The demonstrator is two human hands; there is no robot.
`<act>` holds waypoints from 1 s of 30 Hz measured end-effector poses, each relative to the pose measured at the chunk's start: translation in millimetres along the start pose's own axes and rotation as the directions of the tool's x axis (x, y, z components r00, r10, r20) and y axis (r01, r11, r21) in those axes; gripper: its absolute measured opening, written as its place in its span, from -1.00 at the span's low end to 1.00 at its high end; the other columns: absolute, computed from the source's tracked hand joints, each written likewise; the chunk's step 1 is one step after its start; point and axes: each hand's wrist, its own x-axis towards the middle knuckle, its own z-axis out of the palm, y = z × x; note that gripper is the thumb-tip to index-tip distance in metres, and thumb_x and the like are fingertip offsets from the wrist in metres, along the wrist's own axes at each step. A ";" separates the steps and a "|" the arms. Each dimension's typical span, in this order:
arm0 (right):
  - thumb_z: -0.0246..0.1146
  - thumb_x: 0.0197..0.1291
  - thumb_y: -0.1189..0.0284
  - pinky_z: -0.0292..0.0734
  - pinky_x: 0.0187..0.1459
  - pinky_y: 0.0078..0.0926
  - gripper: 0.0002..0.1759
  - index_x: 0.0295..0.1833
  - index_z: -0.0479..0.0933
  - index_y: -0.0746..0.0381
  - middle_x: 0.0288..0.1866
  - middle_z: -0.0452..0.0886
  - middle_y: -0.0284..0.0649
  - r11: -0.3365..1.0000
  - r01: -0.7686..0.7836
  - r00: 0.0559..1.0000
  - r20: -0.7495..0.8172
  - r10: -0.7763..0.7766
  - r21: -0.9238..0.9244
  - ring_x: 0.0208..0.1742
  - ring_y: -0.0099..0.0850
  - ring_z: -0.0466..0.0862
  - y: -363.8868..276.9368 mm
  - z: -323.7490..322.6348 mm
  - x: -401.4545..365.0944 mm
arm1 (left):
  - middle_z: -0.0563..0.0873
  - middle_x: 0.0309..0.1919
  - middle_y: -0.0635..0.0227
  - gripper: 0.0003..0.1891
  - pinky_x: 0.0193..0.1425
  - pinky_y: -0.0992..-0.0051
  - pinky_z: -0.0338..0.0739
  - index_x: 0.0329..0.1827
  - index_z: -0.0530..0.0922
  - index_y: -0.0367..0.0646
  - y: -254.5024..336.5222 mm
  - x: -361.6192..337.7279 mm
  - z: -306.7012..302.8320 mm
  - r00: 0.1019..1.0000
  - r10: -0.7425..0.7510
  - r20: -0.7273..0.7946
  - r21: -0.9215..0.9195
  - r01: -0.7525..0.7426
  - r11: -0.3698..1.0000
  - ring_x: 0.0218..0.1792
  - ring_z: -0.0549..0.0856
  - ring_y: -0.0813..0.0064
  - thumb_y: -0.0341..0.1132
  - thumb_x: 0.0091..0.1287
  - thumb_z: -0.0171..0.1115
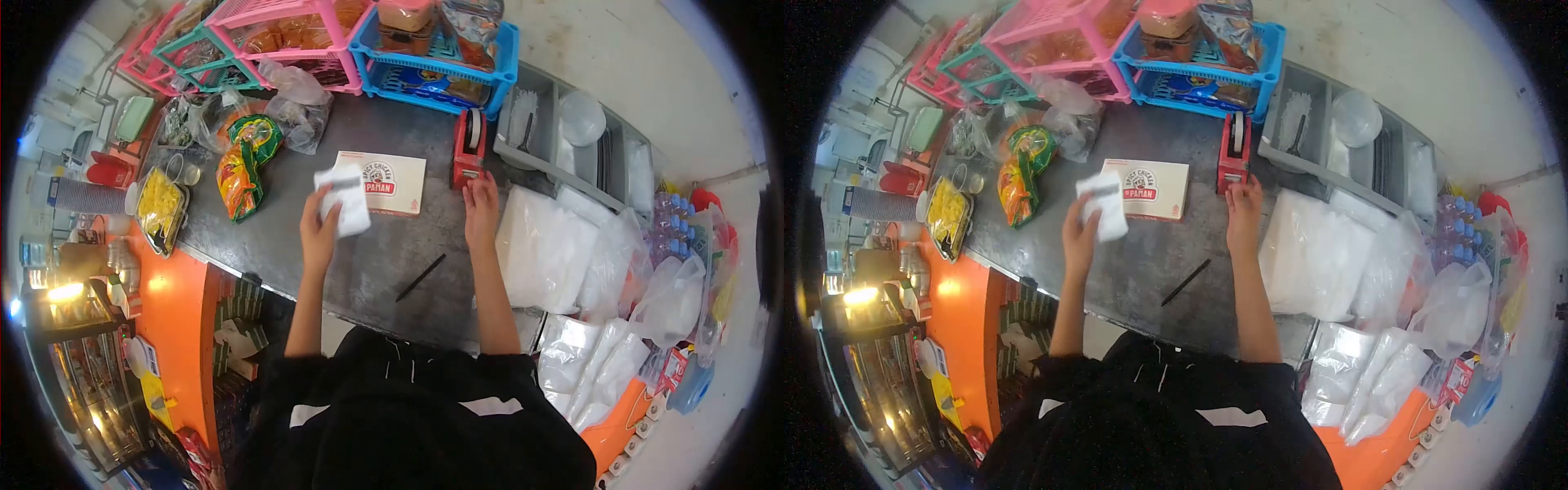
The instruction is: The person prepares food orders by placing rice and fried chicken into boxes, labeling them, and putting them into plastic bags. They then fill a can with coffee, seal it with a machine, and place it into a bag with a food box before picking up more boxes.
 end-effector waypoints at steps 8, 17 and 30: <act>0.23 0.15 0.44 0.42 -0.12 -0.52 -0.87 -0.29 0.49 0.29 0.04 0.43 -0.18 0.834 0.165 0.958 -0.117 -0.263 -0.527 -0.12 -0.41 0.52 23.7 -8.9 -15.9 | 0.39 0.22 0.14 -0.60 0.19 0.01 0.23 0.18 0.45 0.02 -26.7 55.9 22.7 0.920 0.359 0.158 0.786 -0.337 0.518 0.21 0.41 0.26 -0.31 0.24 0.11; 0.24 0.10 0.36 0.33 -0.34 -0.41 -0.77 -0.38 0.44 0.33 -0.44 0.42 -0.17 0.404 0.556 0.753 0.646 0.124 -0.726 -0.40 -0.31 0.47 5.6 157.5 45.9 | 0.25 0.36 0.28 -0.54 0.34 -0.03 0.08 0.29 0.33 0.03 -49.1 40.2 6.8 0.943 0.065 0.327 0.739 -0.298 0.604 0.35 0.26 0.27 -0.42 0.29 -0.04; 0.21 0.10 -0.07 0.27 -0.70 -0.62 -0.45 -0.46 0.53 0.27 -0.64 0.47 -0.38 -0.210 0.291 0.179 -0.162 0.970 -0.934 -0.73 -0.61 0.36 69.2 191.7 145.8 | 0.26 0.36 0.27 -0.50 0.31 0.09 0.19 0.31 0.30 -0.04 -61.1 40.1 9.0 0.947 0.075 0.311 0.636 -0.267 0.724 0.36 0.25 0.27 -0.48 0.25 -0.08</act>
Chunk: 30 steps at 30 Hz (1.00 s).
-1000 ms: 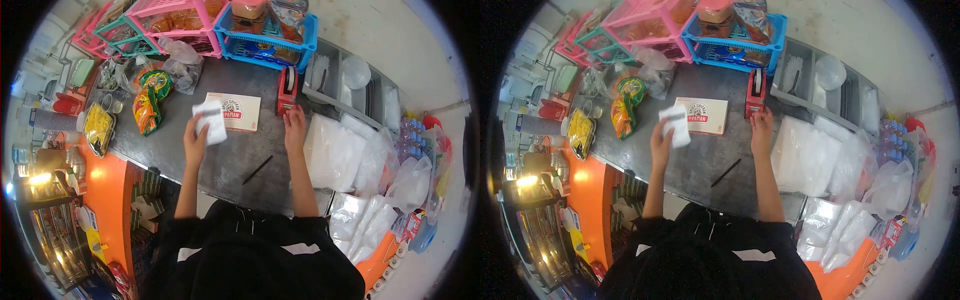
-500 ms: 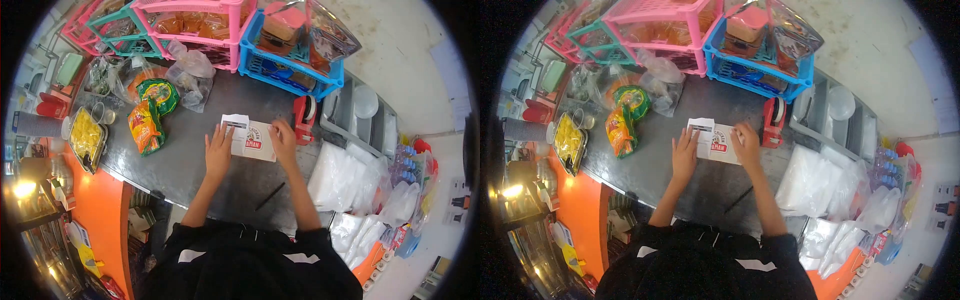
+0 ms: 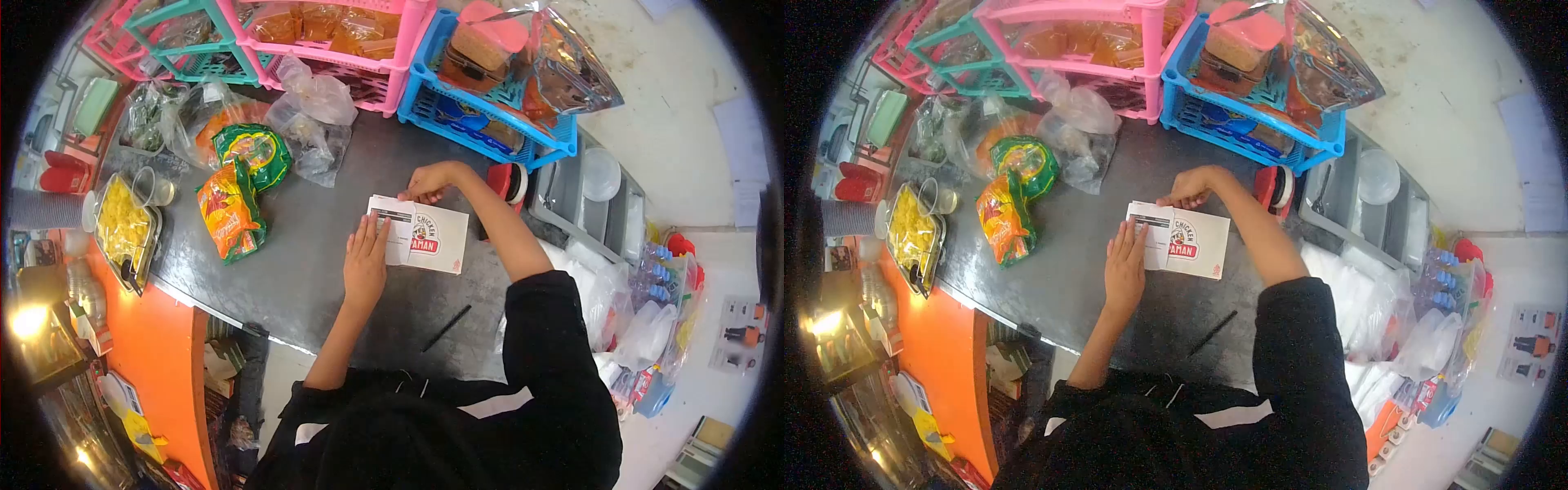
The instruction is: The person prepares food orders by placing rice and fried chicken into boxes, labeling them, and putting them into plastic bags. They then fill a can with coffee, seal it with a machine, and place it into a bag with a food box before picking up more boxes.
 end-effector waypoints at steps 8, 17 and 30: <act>0.19 0.01 0.43 0.50 -0.44 -0.22 -0.90 -0.37 0.54 0.23 -0.42 0.59 -0.07 0.905 0.107 0.087 -0.902 -0.422 -0.413 -0.41 -0.15 0.61 -8.1 93.7 -46.5 | 0.24 0.35 0.14 -0.49 0.36 -0.02 0.02 0.31 0.31 -0.04 -2.4 -6.0 -2.6 0.997 0.072 -0.030 -0.063 -0.074 0.995 0.38 0.19 0.16 -0.49 0.23 -0.04; 0.23 -0.03 0.50 0.51 -0.19 -0.28 -0.76 -0.18 0.50 0.29 -0.20 0.55 -0.11 0.985 -0.002 -0.117 -0.978 -0.171 -0.172 -0.22 -0.18 0.57 280.0 297.8 -191.5 | 0.30 0.31 0.12 -0.52 0.31 -0.15 -0.02 0.23 0.37 -0.04 71.5 -25.2 -3.9 0.989 0.095 -0.116 0.055 -0.089 0.995 0.37 0.18 0.06 -0.46 0.18 0.06; 0.22 -0.05 0.41 0.52 -0.23 -0.29 -0.85 -0.30 0.52 0.18 -0.27 0.59 -0.20 0.888 -0.077 0.383 -0.836 -0.394 -0.454 -0.19 -0.25 0.61 346.8 269.0 -217.6 | 0.27 0.33 0.34 -0.33 0.33 -0.04 0.13 0.26 0.30 0.02 274.2 -99.1 131.8 0.853 0.451 0.264 -0.395 -0.331 0.857 0.37 0.19 0.18 -0.32 0.03 0.34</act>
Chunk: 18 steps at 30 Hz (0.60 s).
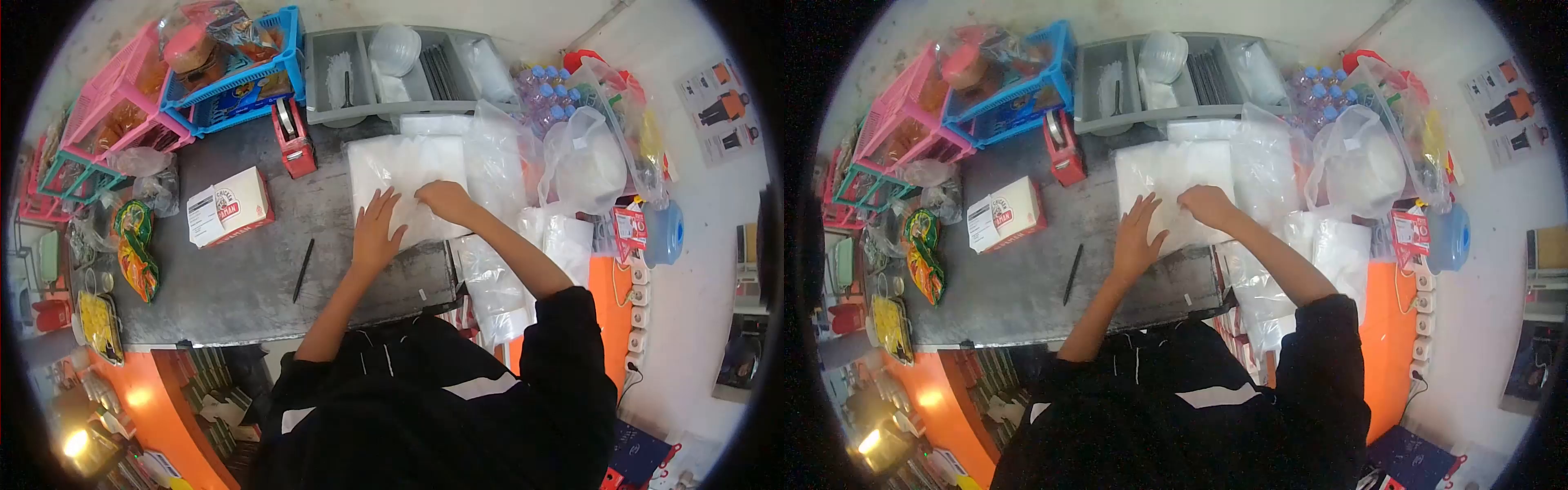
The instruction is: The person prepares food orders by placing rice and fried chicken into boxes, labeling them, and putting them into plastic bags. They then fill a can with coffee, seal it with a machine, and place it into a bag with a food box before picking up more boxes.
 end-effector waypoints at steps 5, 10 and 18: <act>-0.01 0.25 0.38 0.47 -0.15 -0.49 -0.74 -0.12 0.52 0.29 -0.15 0.59 -0.10 0.549 -0.153 0.912 -0.096 0.398 0.821 -0.16 -0.37 0.59 43.5 -30.1 19.2 | 0.24 0.36 0.48 -0.15 0.35 -0.15 -0.02 0.32 0.22 0.09 -4.3 21.9 32.1 0.996 -0.091 0.015 0.133 0.088 0.987 0.41 0.12 0.25 -0.11 -0.10 0.44; -0.03 0.27 0.48 0.40 -0.13 -0.41 -0.82 -0.11 0.41 0.33 -0.23 0.50 -0.21 0.981 -0.142 0.422 -0.888 0.181 0.132 -0.20 -0.37 0.48 10.9 -253.1 -24.1 | 0.24 0.36 0.45 -0.03 0.38 -0.10 -0.04 0.36 0.17 0.05 -17.2 20.2 32.4 0.987 -0.161 -0.004 0.152 0.160 0.975 0.41 0.12 0.26 -0.06 -0.20 0.49; 0.19 -0.24 0.56 0.47 -0.32 -0.32 -0.69 -0.23 0.55 0.28 -0.27 0.63 -0.16 0.911 0.222 0.956 0.105 -0.273 0.347 -0.35 -0.13 0.61 -166.4 -210.1 -22.0 | 0.57 0.00 0.22 -0.35 0.31 0.20 0.22 0.16 0.38 -0.04 41.2 16.5 -132.4 0.815 0.580 0.014 -0.082 -0.577 0.813 0.14 0.47 0.23 -0.15 -0.03 0.41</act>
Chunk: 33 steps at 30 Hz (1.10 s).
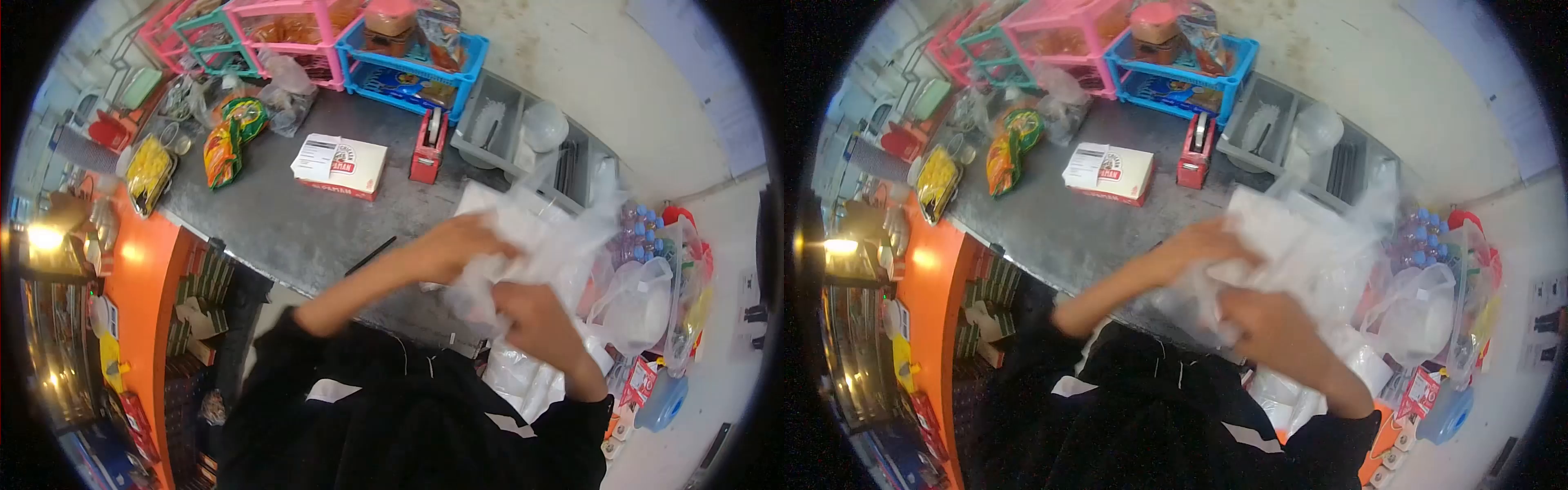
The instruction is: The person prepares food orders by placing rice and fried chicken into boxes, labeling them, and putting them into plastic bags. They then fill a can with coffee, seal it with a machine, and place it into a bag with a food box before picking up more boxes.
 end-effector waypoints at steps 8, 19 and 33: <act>0.22 0.16 0.30 0.56 -0.25 -0.49 -0.66 -0.04 0.47 0.30 -0.25 0.62 -0.17 0.480 -0.017 0.963 0.144 -0.228 0.877 -0.31 -0.42 0.65 40.1 103.9 30.9 | 0.61 -0.09 -0.03 -0.05 0.04 0.26 0.49 0.36 0.03 -0.35 2.4 -129.4 -39.6 0.953 0.255 -0.166 -0.639 0.093 -0.763 0.03 0.59 0.24 0.09 0.09 0.30; -0.03 0.27 -0.07 0.02 -0.78 -0.69 -0.35 0.01 0.52 0.33 -0.88 0.20 -0.49 0.322 -0.408 0.850 0.226 0.477 0.855 -0.88 -0.70 0.17 10.6 89.9 84.7 | 0.21 0.33 -0.01 0.16 0.22 0.06 0.38 0.44 -0.03 0.02 95.2 -177.9 -114.5 0.553 -0.800 0.232 -0.961 0.000 -0.278 0.25 0.37 0.05 0.20 -0.21 0.43; 0.10 0.25 0.33 0.41 -0.38 -0.55 -0.76 -0.22 0.48 0.32 -0.49 0.53 -0.29 0.260 -0.096 0.807 -0.078 0.585 0.961 -0.50 -0.49 0.50 -101.2 176.7 185.6 | 0.47 -0.60 0.52 -0.80 -0.45 0.64 0.32 -0.55 0.42 -0.16 35.6 -194.0 -99.0 0.325 -0.827 -0.459 -0.669 0.486 0.562 -0.51 0.43 0.70 -0.57 -0.06 0.32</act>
